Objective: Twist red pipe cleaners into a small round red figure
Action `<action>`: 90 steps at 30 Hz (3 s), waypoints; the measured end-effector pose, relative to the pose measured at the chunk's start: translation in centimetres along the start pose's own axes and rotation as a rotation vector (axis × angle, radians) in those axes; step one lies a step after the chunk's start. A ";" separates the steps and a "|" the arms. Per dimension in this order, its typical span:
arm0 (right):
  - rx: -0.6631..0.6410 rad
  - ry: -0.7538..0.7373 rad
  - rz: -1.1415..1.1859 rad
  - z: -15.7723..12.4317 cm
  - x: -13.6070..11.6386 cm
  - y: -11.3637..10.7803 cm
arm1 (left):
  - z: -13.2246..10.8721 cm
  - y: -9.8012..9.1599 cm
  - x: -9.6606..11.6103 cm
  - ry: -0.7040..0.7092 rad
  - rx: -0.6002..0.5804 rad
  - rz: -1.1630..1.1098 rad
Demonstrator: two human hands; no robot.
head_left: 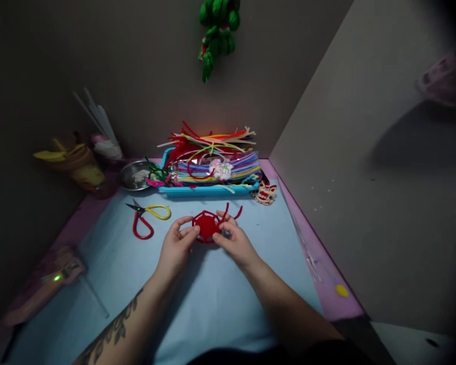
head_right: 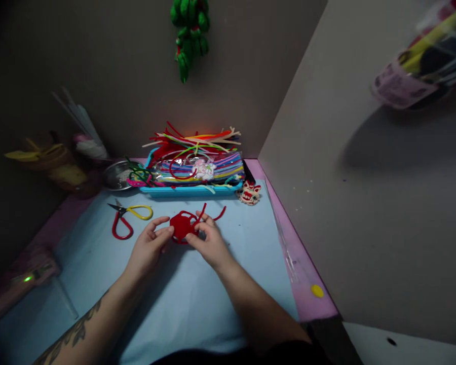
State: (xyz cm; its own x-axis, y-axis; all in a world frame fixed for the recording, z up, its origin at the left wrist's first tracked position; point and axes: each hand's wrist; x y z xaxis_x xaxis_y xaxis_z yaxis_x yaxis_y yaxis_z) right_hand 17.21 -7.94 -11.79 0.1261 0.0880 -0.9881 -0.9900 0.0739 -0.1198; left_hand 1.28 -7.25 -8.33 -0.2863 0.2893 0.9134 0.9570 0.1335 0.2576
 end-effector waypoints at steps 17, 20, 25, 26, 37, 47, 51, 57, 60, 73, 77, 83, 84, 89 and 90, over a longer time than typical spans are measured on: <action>-0.041 -0.002 0.005 -0.3 -0.2 0.2 | 0.0 -0.2 -0.2 -0.046 -0.127 -0.041; -0.070 0.009 0.022 -0.2 -0.1 0.1 | -0.1 -0.2 0.1 -0.052 -0.121 -0.031; -0.013 -0.038 0.073 0.1 -0.2 -0.4 | 0.1 -0.4 0.4 -0.035 -0.071 -0.061; 0.020 -0.055 0.062 0.1 -0.3 -0.4 | 0.2 -0.5 0.4 -0.037 -0.070 -0.062; 0.051 -0.059 -0.064 -0.3 -1.0 0.1 | 0.7 -0.8 0.3 0.117 -0.013 0.027; 0.330 -0.060 0.057 -0.2 0.7 0.5 | -0.6 -0.2 -0.7 0.245 0.024 0.023; 0.316 -0.089 -0.039 -0.6 0.0 0.7 | -1.1 -0.1 -0.5 0.232 -0.048 0.001; 0.227 -0.172 -0.163 -1.0 -0.8 0.7 | -1.0 -0.1 -0.5 0.153 -0.120 -0.071; 0.158 -0.187 -0.199 -1.1 -0.8 0.9 | -1.0 0.0 -0.4 0.140 -0.134 -0.087; 0.141 -0.163 -0.074 -0.6 -1.0 0.0 | -0.7 0.1 0.1 0.004 -0.154 -0.027; 0.115 -0.158 -0.082 -0.6 -1.3 -0.2 | -0.8 0.2 0.3 -0.021 -0.169 -0.024; 0.105 -0.149 -0.072 -0.5 -1.1 -0.2 | -0.9 0.2 0.4 -0.026 -0.207 -0.001; 0.093 -0.141 -0.070 -0.5 -1.1 -0.2 | -0.8 0.2 0.4 -0.028 -0.215 0.002; 0.044 -0.092 -0.061 -0.2 -1.4 -0.5 | -0.8 0.2 0.5 -0.052 -0.235 0.013; 0.035 -0.087 -0.060 -0.1 -1.5 -0.6 | -0.8 0.1 0.5 -0.060 -0.239 0.016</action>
State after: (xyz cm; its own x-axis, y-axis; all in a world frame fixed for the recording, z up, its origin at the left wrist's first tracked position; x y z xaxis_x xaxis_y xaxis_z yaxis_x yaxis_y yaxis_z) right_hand 17.62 -8.27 -10.21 0.1916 0.1686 -0.9669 -0.9780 0.1160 -0.1736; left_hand 1.30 -7.85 -7.53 -0.2663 0.3459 0.8997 0.9434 -0.0978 0.3169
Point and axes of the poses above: each hand's wrist, its own z-axis towards the middle knuckle, its own y-axis out of the palm, x = y × z, and after that the axes turned 2 degrees about x, right-handed
